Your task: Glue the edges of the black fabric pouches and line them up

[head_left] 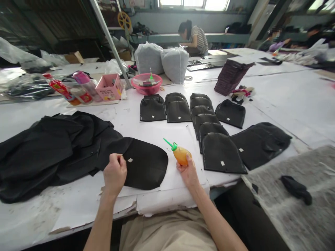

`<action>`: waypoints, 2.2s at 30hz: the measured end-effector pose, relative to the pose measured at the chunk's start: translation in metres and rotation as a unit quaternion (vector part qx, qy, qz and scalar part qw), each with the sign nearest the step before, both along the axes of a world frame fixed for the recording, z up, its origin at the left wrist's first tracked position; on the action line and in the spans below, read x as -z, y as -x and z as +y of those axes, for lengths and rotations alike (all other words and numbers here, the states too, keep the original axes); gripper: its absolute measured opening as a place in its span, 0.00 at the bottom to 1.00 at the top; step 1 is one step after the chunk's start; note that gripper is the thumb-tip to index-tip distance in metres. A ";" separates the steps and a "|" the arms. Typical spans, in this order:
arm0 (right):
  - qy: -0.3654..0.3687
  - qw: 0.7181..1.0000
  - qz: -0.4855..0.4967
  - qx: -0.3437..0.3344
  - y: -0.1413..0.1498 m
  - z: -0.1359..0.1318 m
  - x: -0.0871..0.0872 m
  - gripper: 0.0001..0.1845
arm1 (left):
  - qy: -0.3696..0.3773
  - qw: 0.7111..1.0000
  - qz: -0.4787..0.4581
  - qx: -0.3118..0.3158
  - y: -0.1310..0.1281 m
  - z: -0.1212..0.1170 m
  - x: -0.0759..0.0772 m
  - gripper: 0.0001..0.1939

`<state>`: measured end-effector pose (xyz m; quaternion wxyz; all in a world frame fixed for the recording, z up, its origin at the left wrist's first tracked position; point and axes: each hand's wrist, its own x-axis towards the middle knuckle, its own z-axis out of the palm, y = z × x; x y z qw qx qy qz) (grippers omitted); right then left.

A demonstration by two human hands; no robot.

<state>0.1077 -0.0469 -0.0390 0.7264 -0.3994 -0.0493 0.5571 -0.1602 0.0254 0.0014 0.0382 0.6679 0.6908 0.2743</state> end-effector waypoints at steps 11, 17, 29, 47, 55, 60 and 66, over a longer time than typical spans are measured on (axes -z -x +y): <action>-0.022 0.998 0.053 0.009 -0.009 -0.001 0.003 0.32 | 0.265 0.856 -0.379 0.232 -0.019 0.000 -0.069 0.20; -0.028 0.999 0.024 -0.001 -0.011 -0.007 0.002 0.28 | 0.227 0.904 -0.139 0.335 -0.046 0.049 0.026 0.11; 0.035 0.986 -0.155 -0.038 -0.048 -0.022 -0.024 0.28 | 0.011 0.922 0.049 0.384 -0.072 0.039 0.049 0.11; 0.007 0.704 -0.704 -0.087 -0.065 0.027 -0.039 0.37 | 0.058 0.926 0.093 0.361 -0.072 0.016 0.045 0.36; -0.016 0.644 -0.759 -0.095 -0.059 0.041 -0.039 0.36 | 0.051 0.926 0.091 0.363 -0.071 0.017 0.045 0.36; -0.023 0.638 -0.763 -0.104 -0.061 0.046 -0.039 0.34 | 0.056 0.925 0.092 0.363 -0.071 0.018 0.045 0.35; -0.028 0.621 -0.773 -0.125 -0.067 0.043 -0.047 0.32 | 0.065 0.925 0.081 0.365 -0.071 0.019 0.045 0.35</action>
